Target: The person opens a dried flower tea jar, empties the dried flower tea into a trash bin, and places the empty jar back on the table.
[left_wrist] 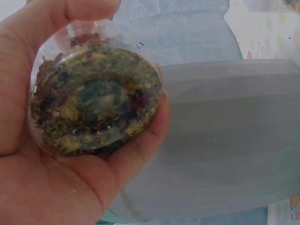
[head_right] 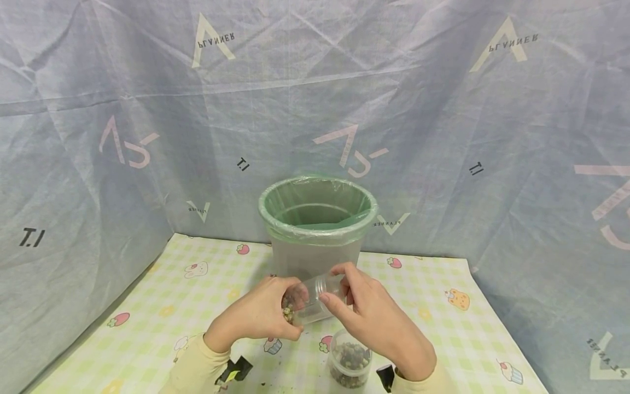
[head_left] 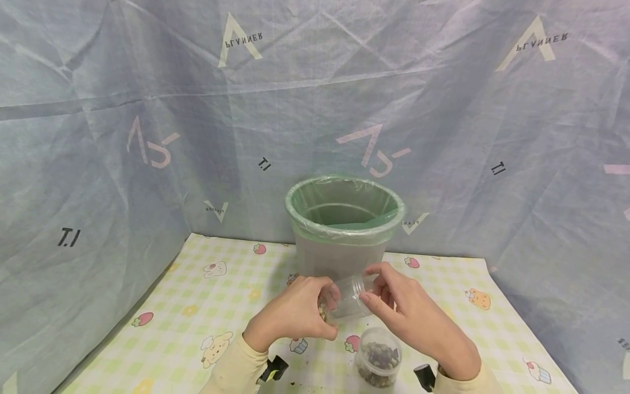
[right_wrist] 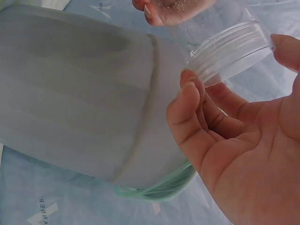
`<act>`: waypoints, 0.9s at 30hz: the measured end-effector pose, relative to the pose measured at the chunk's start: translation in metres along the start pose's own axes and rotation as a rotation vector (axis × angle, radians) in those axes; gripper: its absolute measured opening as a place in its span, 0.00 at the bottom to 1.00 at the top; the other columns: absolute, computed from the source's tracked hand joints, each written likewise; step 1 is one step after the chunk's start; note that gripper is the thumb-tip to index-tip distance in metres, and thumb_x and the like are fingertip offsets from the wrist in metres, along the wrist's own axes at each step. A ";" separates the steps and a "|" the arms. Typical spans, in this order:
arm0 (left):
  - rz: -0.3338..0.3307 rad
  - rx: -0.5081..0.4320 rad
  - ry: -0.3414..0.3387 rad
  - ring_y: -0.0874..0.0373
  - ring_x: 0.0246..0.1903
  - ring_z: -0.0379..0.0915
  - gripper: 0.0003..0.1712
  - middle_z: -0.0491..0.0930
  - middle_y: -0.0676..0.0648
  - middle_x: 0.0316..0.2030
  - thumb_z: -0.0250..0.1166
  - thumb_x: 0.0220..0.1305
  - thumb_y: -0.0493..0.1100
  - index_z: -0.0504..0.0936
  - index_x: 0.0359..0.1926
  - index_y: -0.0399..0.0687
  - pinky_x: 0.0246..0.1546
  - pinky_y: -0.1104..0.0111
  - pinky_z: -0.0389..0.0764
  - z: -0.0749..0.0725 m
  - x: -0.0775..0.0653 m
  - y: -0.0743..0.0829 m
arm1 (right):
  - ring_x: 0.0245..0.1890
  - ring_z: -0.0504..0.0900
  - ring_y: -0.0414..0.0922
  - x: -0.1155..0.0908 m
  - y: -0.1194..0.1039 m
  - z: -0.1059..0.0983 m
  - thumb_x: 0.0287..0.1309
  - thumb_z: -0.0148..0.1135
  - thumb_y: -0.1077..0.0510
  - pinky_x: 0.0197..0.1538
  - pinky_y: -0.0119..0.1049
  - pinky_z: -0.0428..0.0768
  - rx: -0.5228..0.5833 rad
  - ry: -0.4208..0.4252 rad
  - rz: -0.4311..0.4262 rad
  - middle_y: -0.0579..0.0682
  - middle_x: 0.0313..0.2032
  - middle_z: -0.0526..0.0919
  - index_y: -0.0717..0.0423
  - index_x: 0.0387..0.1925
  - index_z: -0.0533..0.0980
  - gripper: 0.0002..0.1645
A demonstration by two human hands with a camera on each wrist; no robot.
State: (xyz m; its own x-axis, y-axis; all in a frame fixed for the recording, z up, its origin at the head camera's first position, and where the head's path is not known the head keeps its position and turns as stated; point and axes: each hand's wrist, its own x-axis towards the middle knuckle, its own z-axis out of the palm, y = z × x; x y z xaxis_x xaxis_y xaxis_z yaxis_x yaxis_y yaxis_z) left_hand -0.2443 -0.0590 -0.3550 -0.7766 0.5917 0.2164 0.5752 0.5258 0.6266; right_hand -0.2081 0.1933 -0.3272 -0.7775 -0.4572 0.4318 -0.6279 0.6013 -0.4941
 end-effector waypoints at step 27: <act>0.005 0.000 -0.006 0.68 0.28 0.77 0.20 0.81 0.63 0.31 0.76 0.45 0.43 0.81 0.42 0.58 0.35 0.71 0.78 0.000 0.000 0.000 | 0.38 0.74 0.32 -0.004 0.001 -0.006 0.72 0.63 0.52 0.42 0.30 0.76 -0.063 0.023 -0.198 0.37 0.42 0.75 0.43 0.69 0.68 0.27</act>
State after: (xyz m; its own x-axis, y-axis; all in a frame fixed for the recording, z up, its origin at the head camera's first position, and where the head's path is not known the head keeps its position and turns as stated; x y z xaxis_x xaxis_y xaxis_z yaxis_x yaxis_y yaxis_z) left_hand -0.2443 -0.0588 -0.3549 -0.7722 0.5979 0.2150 0.5791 0.5229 0.6255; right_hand -0.2053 0.1992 -0.3247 -0.6376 -0.5563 0.5330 -0.7647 0.5411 -0.3500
